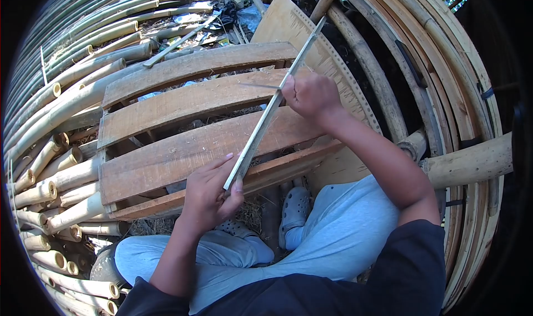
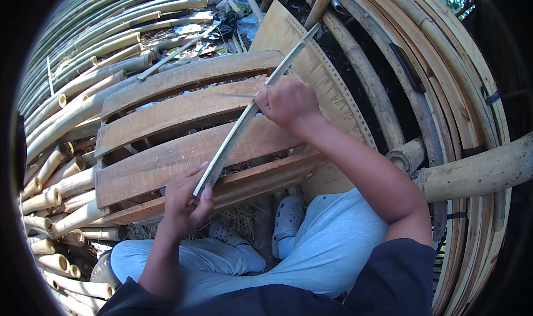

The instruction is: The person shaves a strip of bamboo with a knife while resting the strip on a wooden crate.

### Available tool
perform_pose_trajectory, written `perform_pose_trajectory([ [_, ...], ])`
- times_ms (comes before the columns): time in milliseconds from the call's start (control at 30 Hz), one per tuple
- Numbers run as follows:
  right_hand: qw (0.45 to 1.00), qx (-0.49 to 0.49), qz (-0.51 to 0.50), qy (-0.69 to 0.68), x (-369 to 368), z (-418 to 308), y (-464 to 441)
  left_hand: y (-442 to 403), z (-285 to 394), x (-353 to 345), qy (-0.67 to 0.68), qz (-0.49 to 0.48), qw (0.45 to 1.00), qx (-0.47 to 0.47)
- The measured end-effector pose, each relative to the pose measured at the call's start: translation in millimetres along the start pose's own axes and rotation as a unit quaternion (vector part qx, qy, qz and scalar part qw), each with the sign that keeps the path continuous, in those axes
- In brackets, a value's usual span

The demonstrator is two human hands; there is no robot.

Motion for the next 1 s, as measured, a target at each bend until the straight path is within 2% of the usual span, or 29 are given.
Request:
perform_pose_trajectory([
  [67,0.981,0.107,-0.064,-0.15,16.6,-29.2,8.3,-0.8,-3.2,-1.4,-0.002,0.009,1.0,-0.002],
  [133,0.975,0.101,-0.065,-0.189,4.9,-7.7,7.8,0.5,-3.3,-3.8,0.006,0.002,1.0,-0.021],
  [200,0.999,-0.013,-0.027,-0.018,-22.3,30.0,1.5,1.1,-1.3,-3.0,0.002,-0.004,1.0,-0.01],
  [300,0.994,-0.077,-0.058,0.05,-26.2,47.1,-1.2,-0.6,1.9,-0.9,0.0,0.001,1.0,-0.015],
  [333,0.994,-0.076,-0.054,0.05,-14.4,31.2,-4.7,1.2,0.6,-0.1,0.005,0.008,1.0,-0.002],
  [400,0.994,0.05,-0.083,-0.058,8.8,-9.2,0.8,-0.1,-1.9,0.4,0.007,0.019,1.0,0.01],
  [467,0.989,0.067,-0.089,-0.093,2.2,-2.7,2.0,0.6,-2.5,0.1,0.007,-0.004,1.0,-0.011],
  [567,0.991,-0.104,-0.07,0.041,-25.7,52.0,-4.6,0.2,-0.6,0.9,0.002,-0.006,1.0,0.002],
  [600,0.991,-0.105,-0.07,0.042,-21.6,46.7,-4.3,1.1,-1.1,1.3,0.003,-0.007,1.0,0.0],
  [667,0.995,-0.059,-0.067,0.037,-8.2,18.5,-5.7,3.1,-3.9,1.9,-0.012,0.013,1.0,-0.006],
  [700,0.998,0.006,-0.047,-0.033,-2.5,1.3,-1.5,2.6,-3.6,2.2,-0.012,0.018,1.0,-0.009],
  [733,0.998,0.009,-0.045,-0.032,3.3,-4.4,0.2,2.6,-2.8,2.8,-0.006,0.015,1.0,-0.003],
  [800,0.983,0.083,-0.085,-0.141,8.5,-13.1,3.1,0.0,-3.0,2.9,-0.001,0.011,1.0,0.005],
  [833,0.997,0.044,-0.044,-0.054,-8.8,8.8,3.7,-0.8,-1.9,2.3,-0.001,0.002,1.0,0.005],
  [867,0.996,0.04,-0.049,-0.055,-21.5,34.5,3.2,0.3,-0.5,1.8,0.0,-0.009,1.0,0.005],
  [933,0.984,-0.121,-0.06,0.114,-31.3,74.9,-6.1,-0.2,0.0,2.2,0.004,-0.014,1.0,0.002],
  [1000,0.988,-0.107,-0.069,0.09,-27.0,65.8,-1.1,0.3,-1.2,3.4,0.008,-0.015,1.0,-0.002],
])
Point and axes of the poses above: each hand's wrist, its own y-axis away from the middle knuckle, its own x-axis out of the back of the hand, z = x × y, the point moved 1 cm from there along -y, towards the middle knuckle, and after that the axes turned 15 degrees about z, right-handed, at the moved point
